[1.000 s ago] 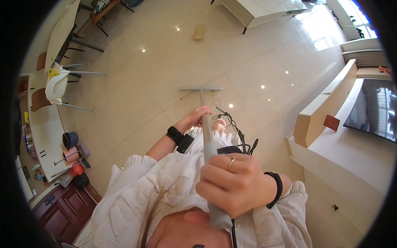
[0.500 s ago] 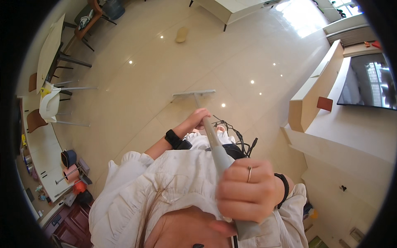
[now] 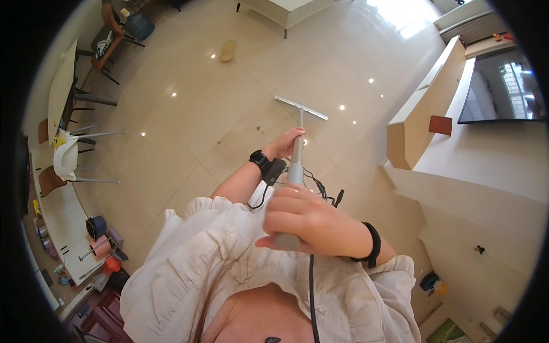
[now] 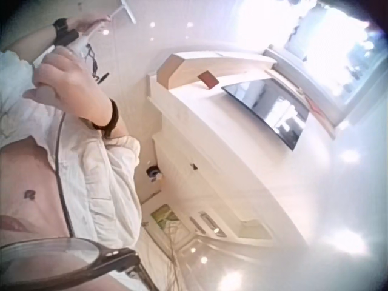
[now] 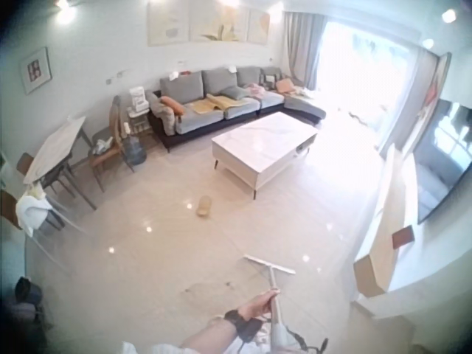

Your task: The recorder uses a squeegee-style mop to clean the floor in a living room area.

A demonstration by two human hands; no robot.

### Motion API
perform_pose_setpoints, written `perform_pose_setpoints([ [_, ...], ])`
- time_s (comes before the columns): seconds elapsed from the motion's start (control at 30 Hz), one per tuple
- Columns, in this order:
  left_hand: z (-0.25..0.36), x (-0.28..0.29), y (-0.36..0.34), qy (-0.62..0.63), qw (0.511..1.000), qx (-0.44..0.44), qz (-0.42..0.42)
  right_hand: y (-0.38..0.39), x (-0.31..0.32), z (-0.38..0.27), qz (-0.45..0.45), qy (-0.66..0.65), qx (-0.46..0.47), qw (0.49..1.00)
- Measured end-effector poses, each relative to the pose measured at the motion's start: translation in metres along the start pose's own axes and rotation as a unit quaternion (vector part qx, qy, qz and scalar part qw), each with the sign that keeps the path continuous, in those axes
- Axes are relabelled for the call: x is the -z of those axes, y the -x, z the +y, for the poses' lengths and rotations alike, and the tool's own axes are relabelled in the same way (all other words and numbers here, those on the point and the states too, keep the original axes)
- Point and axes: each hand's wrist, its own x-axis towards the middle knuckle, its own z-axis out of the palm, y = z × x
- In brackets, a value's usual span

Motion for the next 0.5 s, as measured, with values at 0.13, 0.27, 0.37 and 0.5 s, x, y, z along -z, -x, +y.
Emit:
perform_pose_setpoints([
  [0.13,-0.029,-0.012,-0.015,0.026,0.998,-0.057,0.022,0.022,0.011,0.009,-0.039,-0.039,-0.004,0.998],
  [0.27,-0.044,-0.019,-0.005,-0.026,0.994,-0.099,0.050,0.040,0.017,0.002,-0.067,-0.054,-0.005,0.996],
  [0.37,-0.048,-0.022,0.010,-0.065,0.989,-0.102,0.089,0.044,0.019,-0.003,-0.100,-0.065,0.021,0.993],
  [0.5,-0.054,-0.017,0.038,-0.088,0.981,-0.130,0.113,0.039,0.015,-0.010,-0.134,-0.113,0.065,0.982],
])
